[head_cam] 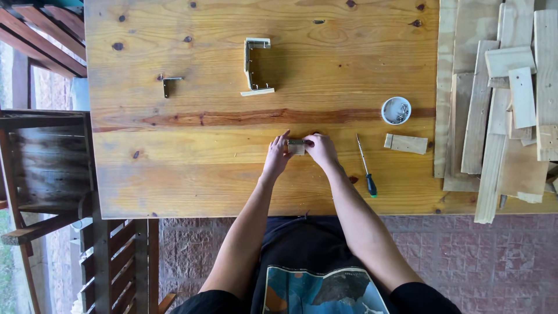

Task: The person assembles small wooden brackets by attaching metal L-brackets to wooden blocks using a screwdriver and screws. They repeatedly pick up a wooden block, align a metal bracket, insert screws, and tighten them before setting the finished unit aside.

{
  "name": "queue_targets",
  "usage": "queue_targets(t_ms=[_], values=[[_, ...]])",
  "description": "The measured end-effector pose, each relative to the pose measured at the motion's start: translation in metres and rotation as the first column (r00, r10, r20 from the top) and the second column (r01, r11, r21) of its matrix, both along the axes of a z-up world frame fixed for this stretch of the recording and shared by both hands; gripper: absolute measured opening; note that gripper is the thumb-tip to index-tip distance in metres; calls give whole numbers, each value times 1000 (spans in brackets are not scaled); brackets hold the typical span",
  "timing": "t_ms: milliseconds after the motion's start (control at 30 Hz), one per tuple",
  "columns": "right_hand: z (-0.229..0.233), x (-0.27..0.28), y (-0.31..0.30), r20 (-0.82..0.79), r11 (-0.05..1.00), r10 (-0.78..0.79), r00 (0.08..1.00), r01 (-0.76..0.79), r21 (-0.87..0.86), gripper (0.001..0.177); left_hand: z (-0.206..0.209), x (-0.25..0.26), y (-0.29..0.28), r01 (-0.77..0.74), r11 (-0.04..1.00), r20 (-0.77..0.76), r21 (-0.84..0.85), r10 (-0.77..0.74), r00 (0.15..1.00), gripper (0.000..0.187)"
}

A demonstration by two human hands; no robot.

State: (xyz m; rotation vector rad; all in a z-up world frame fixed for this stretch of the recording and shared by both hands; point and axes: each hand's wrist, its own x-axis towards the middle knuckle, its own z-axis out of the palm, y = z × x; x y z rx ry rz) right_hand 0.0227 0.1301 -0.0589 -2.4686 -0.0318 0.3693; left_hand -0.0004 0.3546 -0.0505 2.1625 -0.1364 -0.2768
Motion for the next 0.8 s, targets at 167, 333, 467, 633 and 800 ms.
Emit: queue_targets(t_ms=[167,333,467,633,800], values=[[8,0,0,39,998,48,998,-47,-35,23,4,-4,-4,-13,998,18,62,12,1000,111],[9,-1,1,55,995,78,995,-73,-73,19,2,-10,-2,-28,995,19,99,26,999,112],[21,1,3,17,995,73,997,-72,-72,21,-14,-35,0,-119,959,157,258,80,984,55],[34,5,8,20,994,56,998,-54,-93,19,14,-67,-22,101,886,4,453,-115,993,40],[21,9,5,-50,989,68,996,-74,-127,18,13,-55,-39,199,758,-131,621,-150,980,74]])
